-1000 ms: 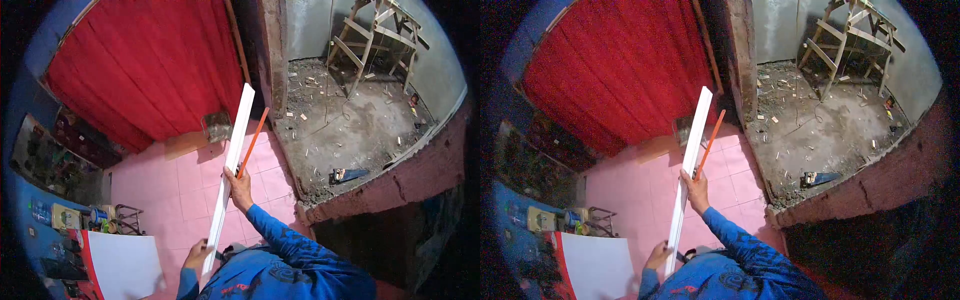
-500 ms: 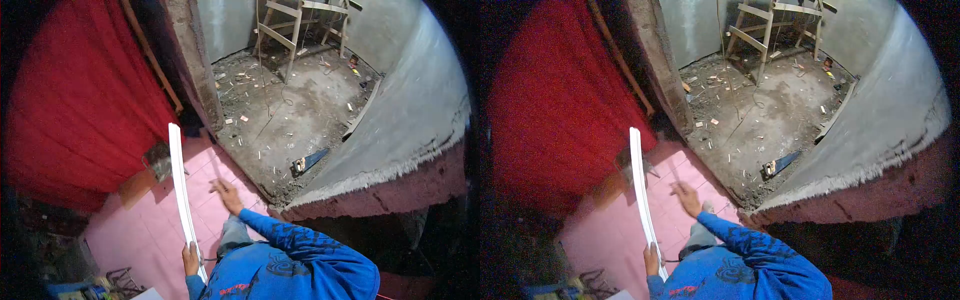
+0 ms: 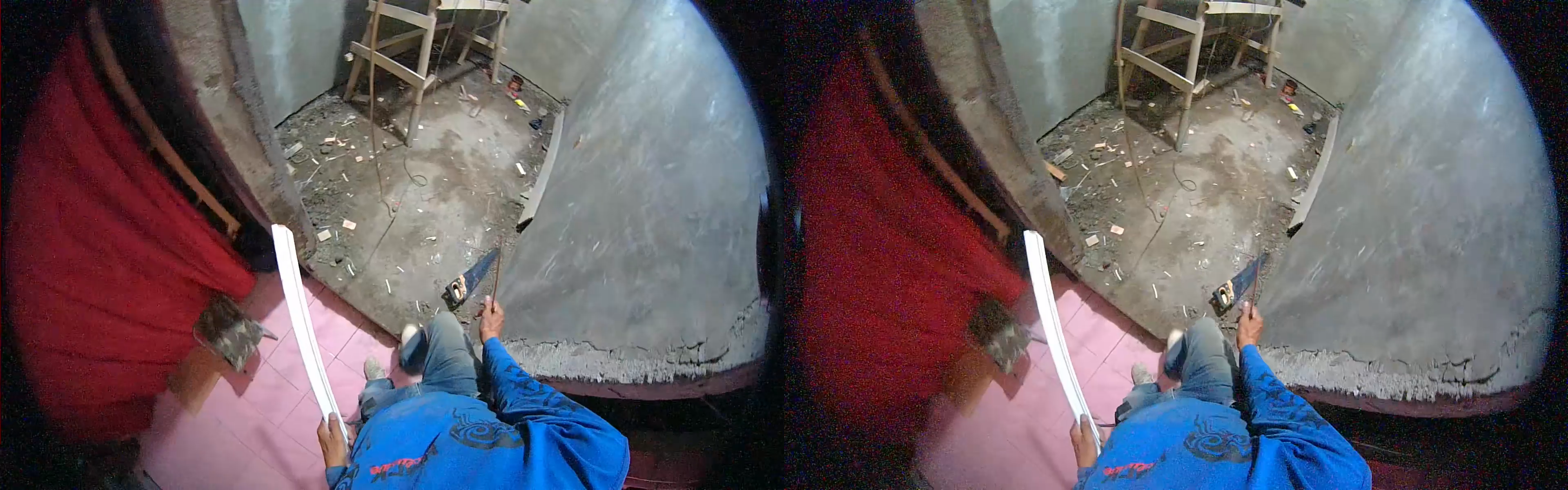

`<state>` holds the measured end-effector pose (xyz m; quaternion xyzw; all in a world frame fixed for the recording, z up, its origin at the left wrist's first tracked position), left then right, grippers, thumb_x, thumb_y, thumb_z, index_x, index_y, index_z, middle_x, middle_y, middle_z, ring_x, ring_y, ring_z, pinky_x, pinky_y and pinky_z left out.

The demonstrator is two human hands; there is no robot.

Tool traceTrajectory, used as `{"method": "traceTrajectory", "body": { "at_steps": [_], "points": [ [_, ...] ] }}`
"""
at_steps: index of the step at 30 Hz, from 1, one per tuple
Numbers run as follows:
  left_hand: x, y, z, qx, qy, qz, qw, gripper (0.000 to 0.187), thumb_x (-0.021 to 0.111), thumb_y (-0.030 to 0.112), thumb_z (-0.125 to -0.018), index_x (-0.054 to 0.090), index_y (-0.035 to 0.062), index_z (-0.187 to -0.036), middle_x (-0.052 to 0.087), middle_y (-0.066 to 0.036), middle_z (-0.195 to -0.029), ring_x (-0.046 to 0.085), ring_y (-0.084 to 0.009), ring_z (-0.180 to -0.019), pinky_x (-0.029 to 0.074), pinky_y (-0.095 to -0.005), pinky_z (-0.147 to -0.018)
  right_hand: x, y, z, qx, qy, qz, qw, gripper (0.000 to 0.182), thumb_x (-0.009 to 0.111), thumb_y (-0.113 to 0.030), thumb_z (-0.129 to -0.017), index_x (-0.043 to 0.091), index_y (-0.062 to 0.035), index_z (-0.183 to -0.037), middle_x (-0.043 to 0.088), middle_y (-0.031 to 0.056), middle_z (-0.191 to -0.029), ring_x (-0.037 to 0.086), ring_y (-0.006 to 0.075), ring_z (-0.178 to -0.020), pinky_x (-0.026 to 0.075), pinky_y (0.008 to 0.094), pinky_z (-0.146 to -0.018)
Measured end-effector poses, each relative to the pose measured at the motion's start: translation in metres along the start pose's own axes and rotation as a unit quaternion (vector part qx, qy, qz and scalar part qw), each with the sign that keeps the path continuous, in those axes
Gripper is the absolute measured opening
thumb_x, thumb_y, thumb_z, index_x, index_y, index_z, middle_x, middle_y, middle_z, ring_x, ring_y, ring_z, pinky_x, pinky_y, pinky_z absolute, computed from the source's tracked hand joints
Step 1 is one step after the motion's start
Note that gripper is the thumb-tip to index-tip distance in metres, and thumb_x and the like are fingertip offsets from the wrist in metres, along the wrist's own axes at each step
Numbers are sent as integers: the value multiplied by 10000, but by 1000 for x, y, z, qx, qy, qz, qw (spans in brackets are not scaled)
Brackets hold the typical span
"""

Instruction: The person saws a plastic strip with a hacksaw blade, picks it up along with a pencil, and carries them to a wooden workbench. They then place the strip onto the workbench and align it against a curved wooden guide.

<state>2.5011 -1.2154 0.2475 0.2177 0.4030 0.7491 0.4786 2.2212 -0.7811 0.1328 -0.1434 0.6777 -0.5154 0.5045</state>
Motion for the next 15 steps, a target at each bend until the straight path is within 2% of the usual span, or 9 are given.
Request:
{"method": "traceTrajectory", "body": {
  "at_steps": [2,3,7,8,10,12,13,14,15],
  "points": [
    [11,26,-9,14,-5,-35,999,466,421,441,-1019,513,24,-835,511,-58,-547,495,-146,-461,391,-298,-443,-5,-9,-12,58,19,-5,998,473,512,-466,-978,699,-32,-1006,634,97,-651,619,191,-624,481,360,-645],
    [16,30,-17,9,-6,-37,999,466,421,441,-1019,513,24,-835,511,-58,-547,495,-146,-461,391,-298,-443,0,-13,-21,52,25,-12,998,487,501,-469,-982,697,-23,-999,629,79,-622,618,172,-592,485,345,-634],
    [43,38,-49,2,-7,-87,996,468,443,430,-1008,544,3,-846,550,-68,-616,519,-170,-537,415,-323,-526,32,-28,-79,98,9,8,995,486,490,-463,-988,690,-20,-1006,624,70,-613,625,175,-592,484,339,-613],
    [52,42,-61,14,-3,-118,993,469,450,428,-1003,555,-4,-854,562,-73,-641,525,-180,-559,421,-333,-550,43,-36,-101,83,8,-8,997,489,484,-460,-991,683,-13,-997,631,72,-634,626,172,-591,481,339,-601],
    [76,56,-81,-27,-16,-134,990,450,465,398,-991,612,-25,-944,615,-105,-726,571,-197,-668,450,-343,-627,68,-44,-156,72,6,-32,997,492,478,-457,-993,676,-6,-988,639,73,-656,626,170,-590,478,339,-589],
    [103,67,-103,-11,-39,-152,988,435,464,378,-989,644,-18,-992,646,-123,-769,605,-227,-718,469,-363,-672,92,-54,-224,19,30,-52,998,494,469,-456,-996,671,-6,-965,654,86,-717,621,161,-593,474,344,-581],
    [116,69,-120,9,-28,-172,985,437,463,386,-984,663,-2,-1006,669,-131,-805,625,-264,-741,478,-388,-698,105,-65,-257,20,35,-56,998,490,467,-454,-996,673,-11,-970,660,93,-745,626,164,-605,476,345,-593],
    [127,68,-133,0,-23,-180,983,437,463,386,-984,663,-2,-1006,669,-131,-805,625,-264,-741,478,-388,-698,113,-73,-287,25,36,-55,998,486,464,-452,-997,675,-15,-975,666,100,-773,631,167,-617,478,346,-605],
    [152,101,-137,-13,-28,-213,977,434,460,386,-983,665,4,-1007,669,-141,-806,629,-277,-745,477,-401,-702,122,-81,-316,12,24,-54,998,488,464,-457,-996,681,-20,-987,660,92,-750,628,166,-632,476,340,-621]
  ]
}}
Point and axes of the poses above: each hand's wrist, its own z-axis away from the middle knuckle, its own x-axis out of the palm, y = z × x, the point moved 5 cm from there along -z, towards the middle knuckle
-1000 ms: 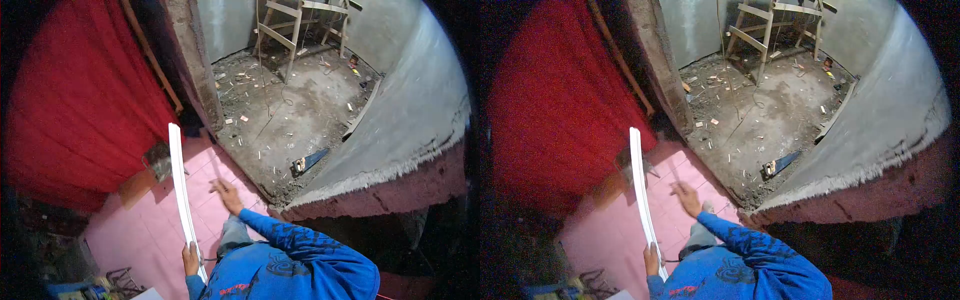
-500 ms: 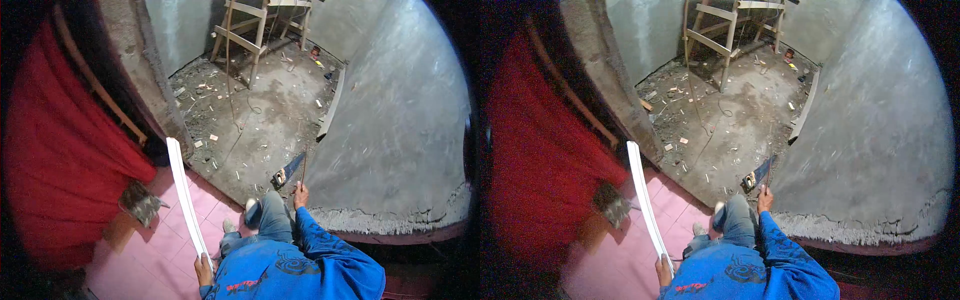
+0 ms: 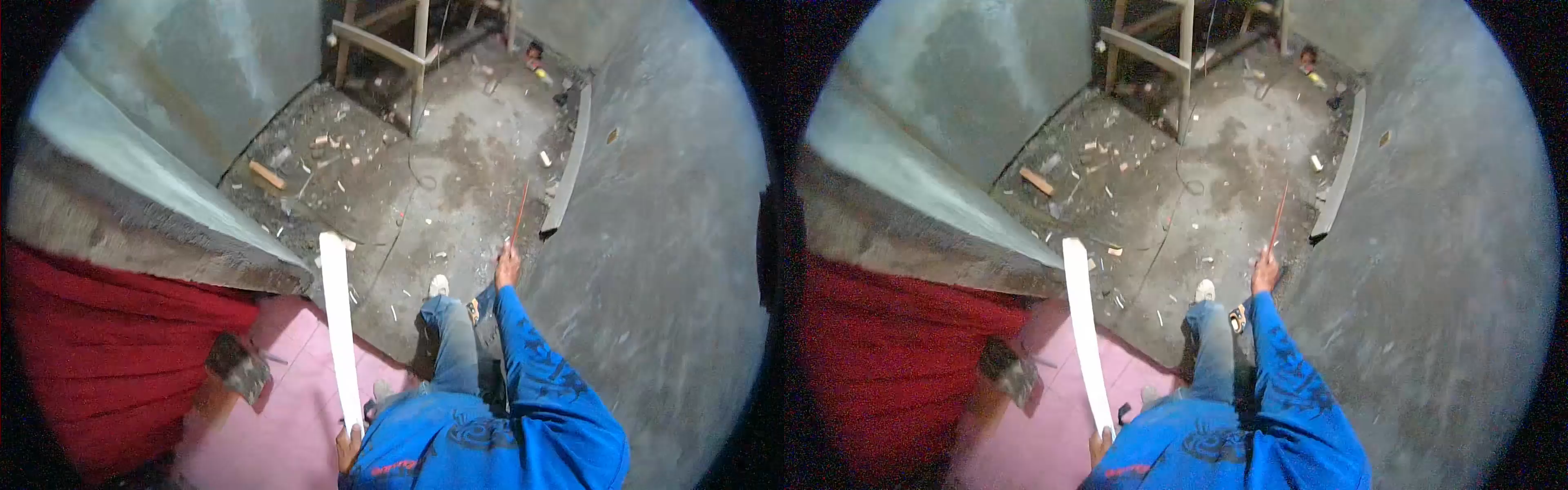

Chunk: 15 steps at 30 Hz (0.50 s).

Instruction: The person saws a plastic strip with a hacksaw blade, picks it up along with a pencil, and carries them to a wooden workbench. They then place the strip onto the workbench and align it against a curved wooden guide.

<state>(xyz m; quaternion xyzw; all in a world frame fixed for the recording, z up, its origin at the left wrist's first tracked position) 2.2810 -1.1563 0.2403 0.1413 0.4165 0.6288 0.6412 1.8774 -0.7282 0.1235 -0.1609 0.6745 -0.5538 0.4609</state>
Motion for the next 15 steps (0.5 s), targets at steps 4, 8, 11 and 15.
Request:
{"method": "traceTrajectory", "body": {
  "at_steps": [4,8,11,15],
  "points": [
    [39,52,-43,-14,-38,-44,998,418,456,379,-983,674,23,-1004,659,-187,-787,633,-333,-745,475,-440,-703,34,-66,-67,68,-82,-11,994,466,480,-444,-996,694,-29,-999,636,60,-682,607,141,-663,460,316,-648],
    [72,131,-69,-42,-78,4,996,466,433,425,-1003,654,18,-953,587,-68,-652,569,-181,-604,436,-360,-577,71,-128,-106,-1,-160,-70,985,380,531,-418,-989,703,-82,-1036,663,17,-684,456,51,-527,363,260,-494],
    [97,202,-97,-17,-90,36,995,490,419,451,-1011,639,23,-923,539,-25,-613,513,-123,-549,391,-311,-511,95,-222,-110,-16,-258,-170,951,376,549,-400,-984,684,-77,-1123,704,7,-783,369,4,-468,273,206,-412],
    [123,279,-146,-17,-90,51,994,503,442,483,-1002,623,25,-901,533,-33,-574,501,-117,-479,379,-297,-455,112,-345,-127,-46,-348,-202,914,430,568,-390,-977,635,-48,-1227,728,1,-888,348,-7,-456,258,189,-408]
  ]
}}
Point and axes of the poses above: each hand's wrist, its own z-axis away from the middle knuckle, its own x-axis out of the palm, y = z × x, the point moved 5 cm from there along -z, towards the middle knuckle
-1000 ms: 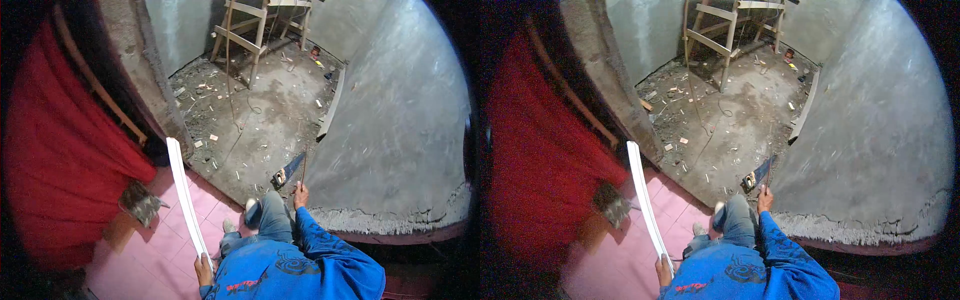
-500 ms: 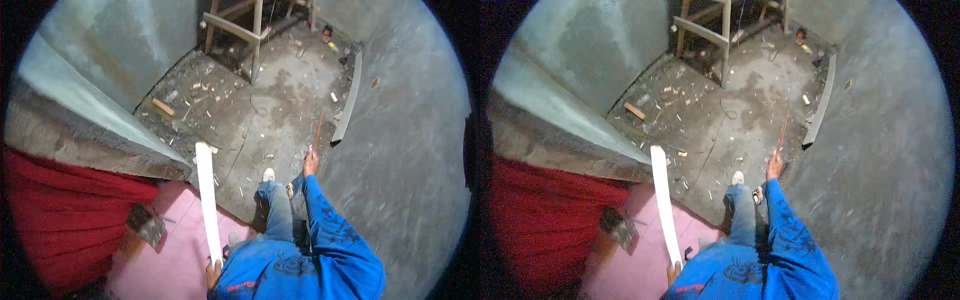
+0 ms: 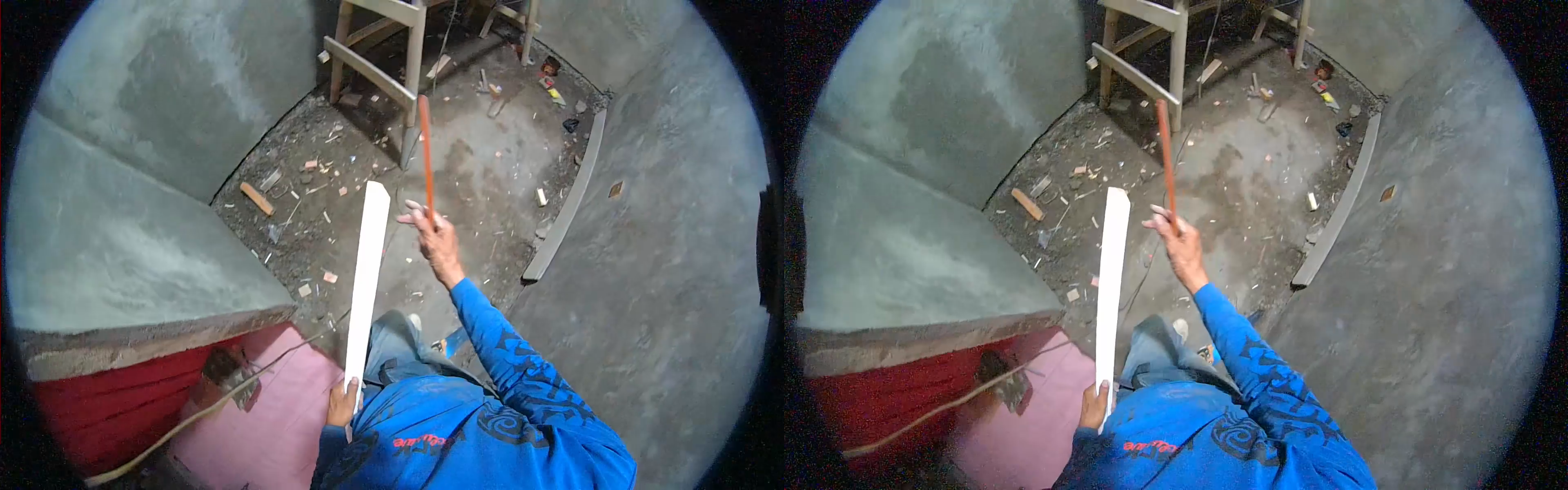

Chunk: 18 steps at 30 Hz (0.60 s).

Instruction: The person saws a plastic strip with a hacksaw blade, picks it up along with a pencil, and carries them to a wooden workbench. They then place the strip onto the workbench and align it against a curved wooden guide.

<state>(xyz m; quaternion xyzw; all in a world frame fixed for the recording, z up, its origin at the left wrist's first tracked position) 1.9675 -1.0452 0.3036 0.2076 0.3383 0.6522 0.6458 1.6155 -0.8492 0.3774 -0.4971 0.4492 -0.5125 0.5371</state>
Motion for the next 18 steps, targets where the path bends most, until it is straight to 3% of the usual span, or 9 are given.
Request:
{"method": "traceTrajectory", "body": {
  "at_steps": [3,5,11,12,14,15,18],
  "points": [
    [20,42,-40,20,8,4,1000,498,476,481,-993,623,24,-859,550,-46,-573,531,-124,-489,404,-295,-464,2,-40,-52,-9,-29,12,999,449,602,-364,-964,604,-43,-1279,703,-20,-834,353,-1,-468,263,190,-415],
    [31,72,-64,14,19,0,1000,493,512,464,-984,624,14,-819,570,-54,-590,555,-137,-512,426,-301,-487,-3,-44,-90,-8,-32,-3,999,400,628,-337,-948,665,-1,-1162,694,31,-888,581,93,-854,466,273,-831],
    [71,161,-155,86,23,-46,995,473,536,442,-978,637,0,-840,587,-52,-611,582,-131,-582,458,-299,-567,-49,-39,-207,69,-8,24,997,327,641,-320,-939,688,-7,-1024,658,20,-850,576,101,-820,479,291,-776],
    [81,166,-181,104,0,-44,994,436,526,412,-987,657,5,-897,597,-48,-633,578,-123,-594,461,-294,-577,-56,-31,-228,21,8,15,1000,315,638,-311,-941,682,-9,-1017,655,14,-846,570,101,-799,477,286,-740],
    [105,223,-214,102,-52,44,992,394,507,384,-1001,644,17,-966,598,-49,-649,576,-123,-597,460,-286,-572,-73,-42,-260,-35,24,53,998,303,630,-296,-944,670,-6,-1021,653,21,-838,560,98,-784,475,284,-711],
    [119,264,-233,120,-96,65,986,385,473,366,-1018,611,17,-1103,606,-34,-705,562,-115,-568,457,-265,-552,-82,-46,-276,-27,31,125,991,281,627,-278,-942,667,-10,-1015,645,31,-792,549,97,-753,473,293,-683],
    [157,375,-301,192,-70,73,976,376,448,381,-1026,575,32,-1083,576,-38,-675,556,-121,-537,462,-267,-504,-104,-47,-324,-38,35,88,995,240,619,-253,-937,674,-20,-961,631,30,-717,563,105,-704,483,309,-669]
  ]
}}
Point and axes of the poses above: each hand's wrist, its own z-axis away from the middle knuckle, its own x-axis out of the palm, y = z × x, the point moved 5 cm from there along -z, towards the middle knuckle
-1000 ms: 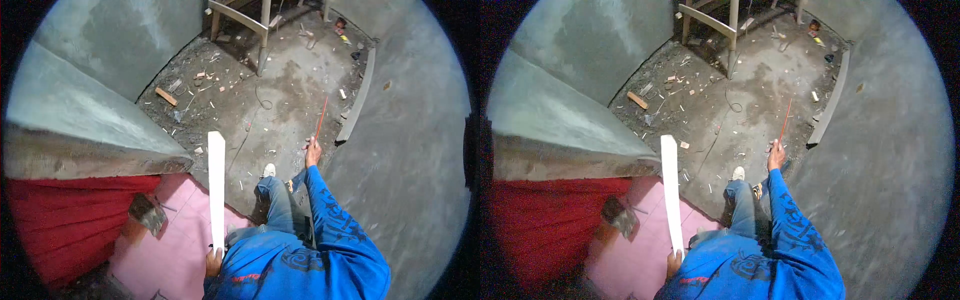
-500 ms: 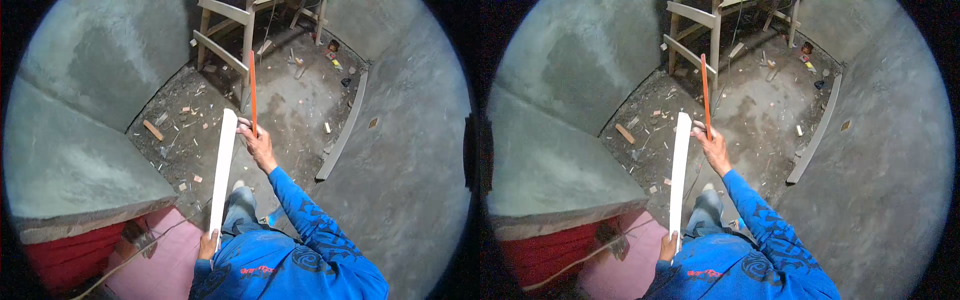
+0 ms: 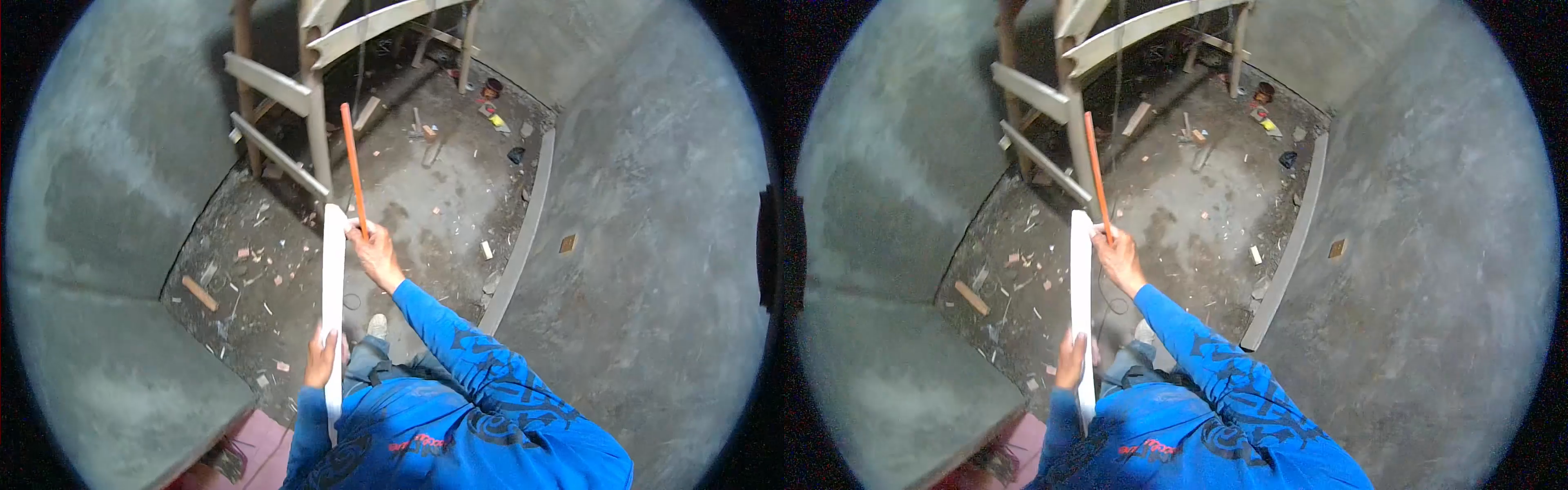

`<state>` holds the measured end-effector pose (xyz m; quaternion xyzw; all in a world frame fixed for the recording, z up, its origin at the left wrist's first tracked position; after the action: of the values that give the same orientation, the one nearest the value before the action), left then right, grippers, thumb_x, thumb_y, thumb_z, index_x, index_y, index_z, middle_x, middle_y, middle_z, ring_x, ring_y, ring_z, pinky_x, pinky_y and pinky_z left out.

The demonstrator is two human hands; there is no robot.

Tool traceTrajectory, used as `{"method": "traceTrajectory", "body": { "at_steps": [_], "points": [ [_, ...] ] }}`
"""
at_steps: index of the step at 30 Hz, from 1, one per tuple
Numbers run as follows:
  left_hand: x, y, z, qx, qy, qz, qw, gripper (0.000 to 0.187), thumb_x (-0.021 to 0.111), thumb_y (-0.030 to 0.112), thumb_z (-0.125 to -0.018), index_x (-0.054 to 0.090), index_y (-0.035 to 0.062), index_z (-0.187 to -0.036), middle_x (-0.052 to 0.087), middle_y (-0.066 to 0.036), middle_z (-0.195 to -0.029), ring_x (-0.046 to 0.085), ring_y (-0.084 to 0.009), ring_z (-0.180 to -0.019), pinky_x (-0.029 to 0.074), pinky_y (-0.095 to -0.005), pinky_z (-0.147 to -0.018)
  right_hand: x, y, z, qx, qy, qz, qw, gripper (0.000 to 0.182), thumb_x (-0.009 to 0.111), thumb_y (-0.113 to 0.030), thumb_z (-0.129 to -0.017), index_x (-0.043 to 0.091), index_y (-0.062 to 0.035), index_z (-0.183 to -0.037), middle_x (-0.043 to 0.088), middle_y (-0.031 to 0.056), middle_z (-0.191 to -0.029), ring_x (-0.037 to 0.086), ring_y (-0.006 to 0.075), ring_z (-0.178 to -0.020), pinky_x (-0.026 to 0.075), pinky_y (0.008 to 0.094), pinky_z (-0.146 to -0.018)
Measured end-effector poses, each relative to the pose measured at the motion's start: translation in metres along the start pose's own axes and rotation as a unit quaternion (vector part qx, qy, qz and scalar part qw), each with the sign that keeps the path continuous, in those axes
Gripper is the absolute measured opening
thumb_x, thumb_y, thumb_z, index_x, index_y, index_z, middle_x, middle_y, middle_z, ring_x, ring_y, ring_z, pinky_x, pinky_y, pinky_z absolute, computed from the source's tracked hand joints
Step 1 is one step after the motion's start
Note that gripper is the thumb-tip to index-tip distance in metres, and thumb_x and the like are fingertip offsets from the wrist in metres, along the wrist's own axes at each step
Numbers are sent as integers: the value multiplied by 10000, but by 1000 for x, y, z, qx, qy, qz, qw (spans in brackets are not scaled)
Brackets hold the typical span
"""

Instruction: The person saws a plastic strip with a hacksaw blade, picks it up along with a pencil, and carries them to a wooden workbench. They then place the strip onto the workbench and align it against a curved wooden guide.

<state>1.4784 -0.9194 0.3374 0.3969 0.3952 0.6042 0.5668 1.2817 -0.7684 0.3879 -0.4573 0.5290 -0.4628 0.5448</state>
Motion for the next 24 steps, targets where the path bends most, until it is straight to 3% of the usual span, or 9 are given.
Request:
{"method": "traceTrajectory", "body": {
  "at_steps": [7,12,14,16,17,18,20,21,24],
  "points": [
    [91,75,-169,-3,58,-106,993,402,440,450,-1021,544,76,-1127,499,-12,-576,488,-110,-414,392,-276,-359,-102,24,-85,31,5,-86,996,243,621,-254,-950,683,-34,-1029,681,3,-814,600,78,-817,482,269,-787],
    [147,95,-270,-13,76,-157,985,463,450,459,-1013,570,37,-1160,448,-35,-508,528,-162,-428,426,-321,-393,-271,149,-149,52,99,-34,993,241,614,-283,-957,694,-64,-1019,709,5,-804,624,77,-814,483,269,-784],
    [182,115,-307,47,72,-280,956,367,470,333,-1013,539,31,-1211,621,-186,-783,631,-332,-728,524,-421,-707,-326,162,-169,79,114,-81,987,204,568,-190,-982,693,-35,-1027,715,52,-871,646,100,-846,485,270,-806],
    [221,105,-348,148,100,-293,939,387,472,348,-1010,566,-2,-1144,612,-218,-753,631,-369,-729,505,-455,-713,-392,185,-204,148,142,70,976,224,568,-213,-981,683,-23,-1018,711,65,-885,652,113,-802,490,279,-758],
    [245,108,-377,244,119,-312,910,423,473,364,-1007,593,-36,-1078,603,-250,-722,630,-406,-731,486,-489,-718,-423,193,-237,138,143,68,978,224,568,-213,-981,683,-23,-1018,711,65,-885,652,113,-802,490,279,-758],
    [266,107,-403,240,117,-316,910,423,473,364,-1007,593,-36,-1078,603,-250,-722,630,-406,-731,486,-489,-718,-445,208,-251,131,144,42,980,260,554,-244,-988,681,-19,-1018,708,64,-867,642,112,-774,482,278,-747],
    [311,121,-432,375,96,-483,785,420,474,347,-1007,609,-50,-1027,634,-297,-873,621,-446,-872,469,-495,-782,-476,216,-257,150,139,10,979,297,540,-276,-996,679,-14,-1018,705,63,-849,632,111,-745,474,277,-735],
    [332,142,-453,147,104,-324,929,399,491,330,-1000,615,-50,-1016,648,-294,-918,614,-466,-917,473,-497,-791,-497,201,-276,158,141,36,977,340,515,-308,-1005,675,-9,-1025,700,61,-819,621,113,-722,466,280,-731],
    [389,152,-532,56,102,-259,959,404,502,337,-995,619,-48,-1024,650,-301,-942,622,-465,-942,479,-494,-789,-554,192,-341,114,161,64,978,440,455,-397,-1023,673,-16,-1056,672,46,-718,594,114,-691,449,293,-730]
  ]
}}
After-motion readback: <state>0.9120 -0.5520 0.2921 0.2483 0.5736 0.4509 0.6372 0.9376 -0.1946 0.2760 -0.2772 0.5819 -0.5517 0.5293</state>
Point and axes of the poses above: each hand's wrist, its own z-axis away from the middle knuckle, its own x-axis out of the palm, y = z × x, the point moved 5 cm from there along -z, towards the middle knuckle
